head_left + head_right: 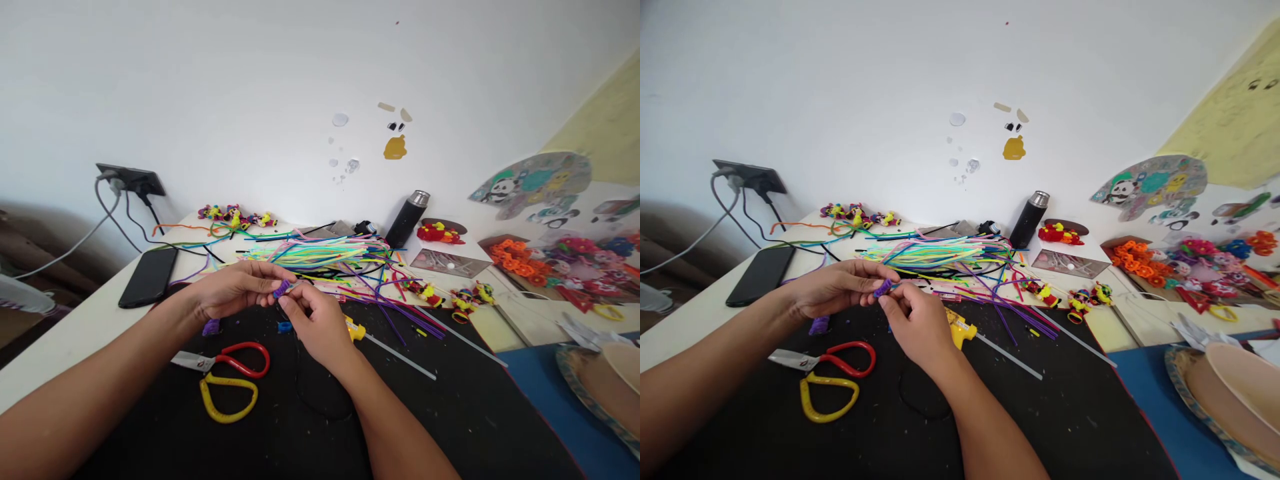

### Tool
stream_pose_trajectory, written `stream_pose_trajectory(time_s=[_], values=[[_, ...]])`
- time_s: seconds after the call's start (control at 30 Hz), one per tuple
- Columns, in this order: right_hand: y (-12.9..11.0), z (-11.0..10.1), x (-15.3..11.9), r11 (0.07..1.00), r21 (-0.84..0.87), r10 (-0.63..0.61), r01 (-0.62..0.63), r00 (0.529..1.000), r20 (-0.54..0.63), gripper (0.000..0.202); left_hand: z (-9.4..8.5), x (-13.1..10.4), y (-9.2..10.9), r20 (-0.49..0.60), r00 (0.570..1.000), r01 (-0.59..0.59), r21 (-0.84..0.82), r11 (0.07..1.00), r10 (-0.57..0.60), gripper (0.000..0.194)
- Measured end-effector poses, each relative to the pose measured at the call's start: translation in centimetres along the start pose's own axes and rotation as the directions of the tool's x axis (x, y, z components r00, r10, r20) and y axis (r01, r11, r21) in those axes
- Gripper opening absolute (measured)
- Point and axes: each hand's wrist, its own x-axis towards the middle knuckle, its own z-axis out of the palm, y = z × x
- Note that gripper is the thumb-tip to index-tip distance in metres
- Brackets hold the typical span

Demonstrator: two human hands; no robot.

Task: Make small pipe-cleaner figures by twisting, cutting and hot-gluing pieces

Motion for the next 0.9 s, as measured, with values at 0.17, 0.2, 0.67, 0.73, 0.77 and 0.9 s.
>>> stream_pose_trajectory(time_s=[0.17,0.2,0.67,0.73,0.77,0.9], values=[[-0.1,0.0,0.0,0.994,0.107,0.034,-0.036,0.999,0.016,0.023,0.7,0.0,-0.6,-0.026,0.999,-0.027,-0.106,0.994,0.025,0.024],[-0.1,0.0,0.0,0.989,0.144,0.039,-0.041,0.999,0.015,0.024,0.9,0.1,-0.8,-0.039,0.999,-0.036,-0.139,0.990,0.031,0.023],[0.0,-0.8,0.7,0.860,0.481,0.168,-0.173,0.984,0.054,0.045,3.3,0.4,-2.0,-0.084,0.967,-0.253,-0.180,0.951,0.241,0.033],[0.1,-0.9,0.8,0.818,0.535,0.190,-0.211,0.977,0.094,0.047,3.5,0.5,-2.0,-0.105,0.951,-0.302,-0.119,0.946,0.291,0.033],[0.2,-0.9,0.8,0.790,0.568,0.198,-0.229,0.973,0.118,0.048,3.7,0.5,-2.0,-0.115,0.943,-0.322,-0.082,0.943,0.312,0.034],[0.3,-1.0,0.8,0.669,0.684,0.207,-0.290,0.957,0.203,0.047,4.0,0.2,-2.0,-0.129,0.913,-0.379,0.078,0.922,0.386,0.035]])
